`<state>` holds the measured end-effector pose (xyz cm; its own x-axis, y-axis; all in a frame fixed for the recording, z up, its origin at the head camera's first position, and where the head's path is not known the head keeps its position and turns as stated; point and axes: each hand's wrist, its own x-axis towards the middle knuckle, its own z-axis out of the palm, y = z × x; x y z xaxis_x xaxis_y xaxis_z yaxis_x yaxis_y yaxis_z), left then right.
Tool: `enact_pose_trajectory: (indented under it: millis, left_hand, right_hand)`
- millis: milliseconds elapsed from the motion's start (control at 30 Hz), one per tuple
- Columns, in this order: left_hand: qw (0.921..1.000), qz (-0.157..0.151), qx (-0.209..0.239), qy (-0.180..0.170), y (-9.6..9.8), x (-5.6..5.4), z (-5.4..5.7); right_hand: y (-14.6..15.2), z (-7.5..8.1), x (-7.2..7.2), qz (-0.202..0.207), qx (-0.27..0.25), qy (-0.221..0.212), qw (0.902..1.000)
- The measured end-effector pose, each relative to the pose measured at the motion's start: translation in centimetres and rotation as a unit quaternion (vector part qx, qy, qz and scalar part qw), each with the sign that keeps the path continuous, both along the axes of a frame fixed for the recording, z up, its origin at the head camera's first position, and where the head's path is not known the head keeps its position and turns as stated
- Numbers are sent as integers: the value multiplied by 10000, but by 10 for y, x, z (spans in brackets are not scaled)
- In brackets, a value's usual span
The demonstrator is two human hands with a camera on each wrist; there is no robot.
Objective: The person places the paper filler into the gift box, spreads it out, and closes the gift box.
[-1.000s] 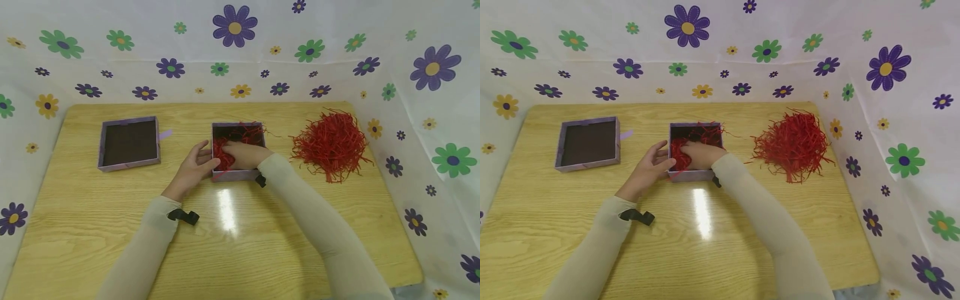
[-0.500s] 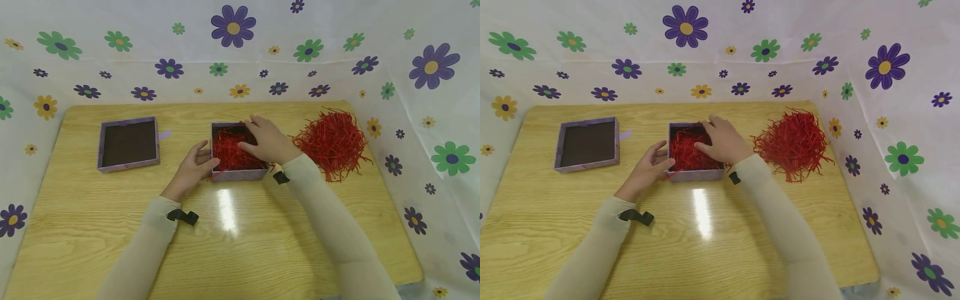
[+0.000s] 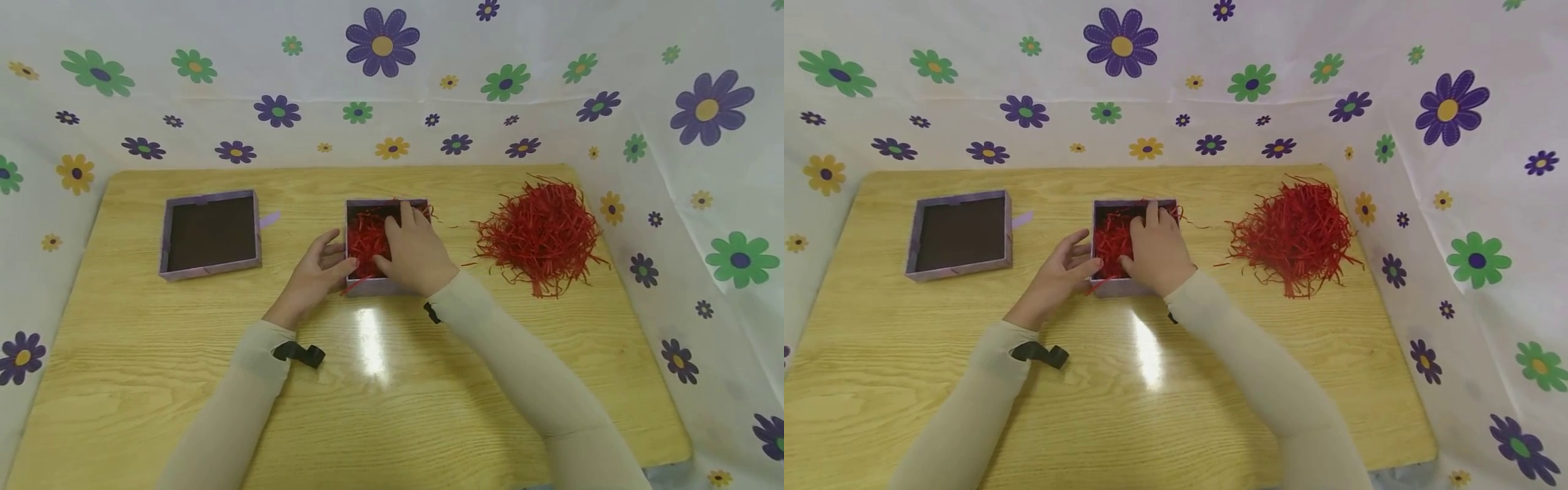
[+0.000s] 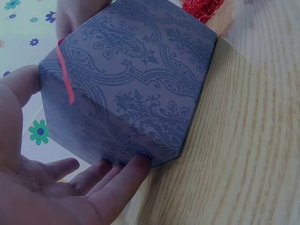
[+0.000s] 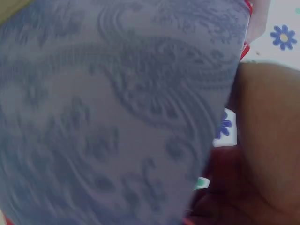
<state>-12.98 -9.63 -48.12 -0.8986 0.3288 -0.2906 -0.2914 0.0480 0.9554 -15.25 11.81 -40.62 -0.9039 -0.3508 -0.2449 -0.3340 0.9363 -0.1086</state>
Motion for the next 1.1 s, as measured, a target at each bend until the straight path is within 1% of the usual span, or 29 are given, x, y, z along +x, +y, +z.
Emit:
enact_pose_trajectory:
  millis: [100, 200, 333, 400, 533, 600, 633, 700, 767, 800, 833, 900, 967, 1000, 1033, 1067, 1100]
  left_hand:
    - [10000, -17, 48, 3, 0, 0, 0]
    - [9999, -33, 125, 44, 1, -1, 1]
    - [9999, -96, 81, 97, 2, -1, 0]
    - [9998, -115, 59, 117, 2, -1, 0]
    - [9999, -59, 77, 78, 3, 0, -2]
    - [9999, -66, 89, 52, 3, 0, -2]
    - [9999, -69, 88, 31, 3, 0, -2]
    - [9999, -109, 62, 34, 3, 0, -1]
    - [9999, -125, 47, 71, 3, 0, 0]
    - [9999, -120, 32, 86, 3, 0, 1]
    - [9999, -111, 36, 88, 3, 0, 1]
    - [9999, -116, 43, 94, 2, 1, 1]
    - [9999, -136, 68, 73, 1, 0, 0]
    - [9999, -140, 60, 61, 1, 0, 0]
    - [9999, -147, 68, 50, 1, 0, -1]
    - [9998, -157, 72, 41, 0, 0, -2]
    - [9998, -164, 76, 41, 0, -1, -3]
  right_hand:
    - [-1, -4, -7, -222, -328, -286, 9988]
    - [-2, -12, -18, -290, -523, -824, 9948]
    - [-3, -25, -30, -9, -680, -1521, 9860]
    - [-3, -29, -34, 146, -721, -1724, 9823]
    - [-1, -27, -34, 336, -673, -1746, 9818]
    - [1, -22, -31, 423, -689, -1631, 9833]
    - [2, -18, -29, 445, -700, -1536, 9846]
    - [5, -6, -25, 507, -803, -1207, 9881]
    - [6, 6, -20, 530, -1102, -797, 9893]
    - [7, 12, -18, 535, -1356, -679, 9870]
    - [6, 16, -16, 564, -1654, -637, 9826]
    - [5, 19, -12, 652, -2257, -822, 9685]
    - [2, 16, -10, 721, -2693, -1341, 9510]
    - [1, 13, -10, 726, -2826, -1658, 9420]
    - [0, 9, -10, 730, -2876, -1939, 9351]
    - [-1, 5, -10, 721, -2859, -2167, 9306]
    - [-1, 1, -11, 713, -2788, -2327, 9290]
